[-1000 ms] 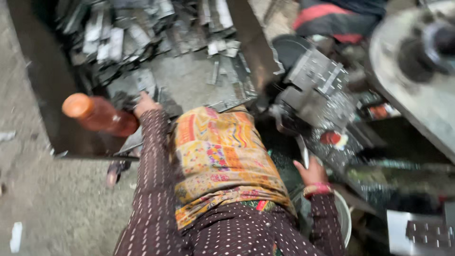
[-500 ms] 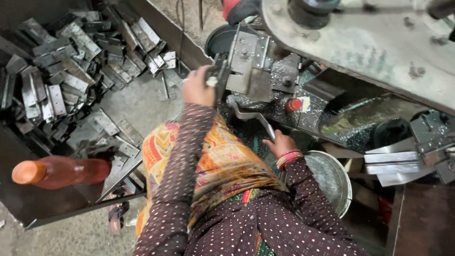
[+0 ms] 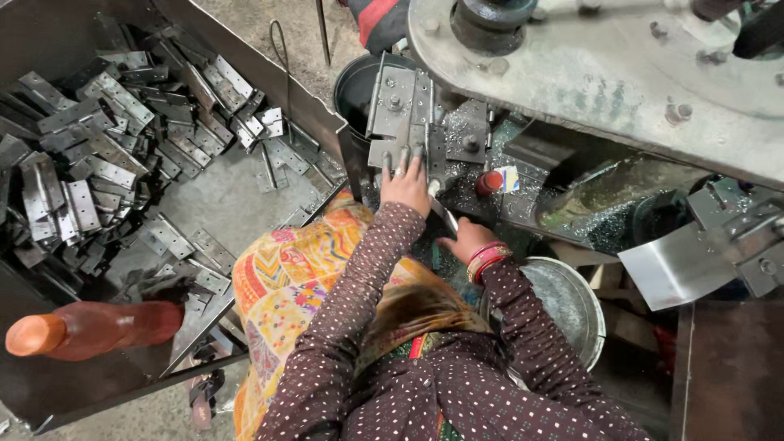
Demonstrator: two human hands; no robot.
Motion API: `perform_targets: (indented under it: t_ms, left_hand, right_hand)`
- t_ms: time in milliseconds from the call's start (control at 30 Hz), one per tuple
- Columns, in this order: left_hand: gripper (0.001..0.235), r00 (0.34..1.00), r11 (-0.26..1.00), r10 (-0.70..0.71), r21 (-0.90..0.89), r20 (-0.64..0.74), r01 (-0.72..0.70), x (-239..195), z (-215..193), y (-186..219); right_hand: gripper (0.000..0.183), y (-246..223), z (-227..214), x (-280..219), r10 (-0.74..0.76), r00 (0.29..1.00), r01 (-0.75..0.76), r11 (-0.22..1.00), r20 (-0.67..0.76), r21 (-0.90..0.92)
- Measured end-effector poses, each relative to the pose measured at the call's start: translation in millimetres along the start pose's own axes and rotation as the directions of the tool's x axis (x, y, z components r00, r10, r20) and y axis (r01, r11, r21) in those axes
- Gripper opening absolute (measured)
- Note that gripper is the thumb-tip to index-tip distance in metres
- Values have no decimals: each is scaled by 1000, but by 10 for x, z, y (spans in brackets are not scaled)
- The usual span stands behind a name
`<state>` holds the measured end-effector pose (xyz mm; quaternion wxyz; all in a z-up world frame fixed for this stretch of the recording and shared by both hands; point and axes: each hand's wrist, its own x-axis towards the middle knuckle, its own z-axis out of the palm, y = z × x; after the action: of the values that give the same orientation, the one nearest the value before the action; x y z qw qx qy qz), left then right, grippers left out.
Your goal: The person places metal brackets one by one into a pressing machine and operates a lever to form or punch the parts, then places the processed items into a metal bin.
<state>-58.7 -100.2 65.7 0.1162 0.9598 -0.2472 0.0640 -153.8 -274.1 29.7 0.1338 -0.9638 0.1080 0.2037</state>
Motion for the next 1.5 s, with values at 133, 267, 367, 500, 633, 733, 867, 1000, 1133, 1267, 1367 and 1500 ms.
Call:
perform_targets:
  t_ms: [133,267,367,500,633,733,867,1000,1133,1267,1367,1500]
  left_hand:
    - [60,996,1000,-19,17,88,17,178,-123,-56]
    - [60,990,999,-43,-17,137,45,209,-116,-86]
    - [59,989,997,-55,-54,135,63,229,-64,-87]
    - [48,996,997,-56,-52,75,60,121,45,-38]
    - [48,999,995,-52,-86,4,52,49,82,-36]
    - [50,1000,998,-20,-60,-7,19,130,82,-72]
    - [44,999,998,-33,-53,-24,31,168,101,-54]
    - [47,997,996,-42,-83,-61,37,161,87,-87]
    - [37,997,992,-72,-103,-24,69,177,222,-104]
    - [39,995,999,-28,38,-99,32,187,408,-83]
    - [44,998,997,-41,56,-42,43,394,501,-69]
    - [50,990,997,-72,45,122,67,623,418,-41]
  right_hand:
    - [65,-22,8,-6,19,1000,-19,1000,-22,-11]
    - [61,100,168,-1,-34,995,34,999,-95,3]
    - [56,183,476,-110,-17,996,25,995,-87,94]
    - [56,230,638,-183,22,995,-11,994,-100,110]
    - [61,178,335,-24,18,999,-17,999,-27,31]
    - [65,148,177,97,-48,998,47,999,-44,-7]
    - [61,220,409,-9,-58,993,63,997,-103,46]
    - [45,285,1007,-300,46,990,-16,976,-132,215]
    - [45,341,1142,-271,-27,974,86,962,-223,258]
    - [60,198,628,-113,84,996,-83,993,-12,84]
    - [57,178,271,87,-20,997,21,1000,-68,19]
    - [53,267,561,-25,-20,995,30,993,-94,111]
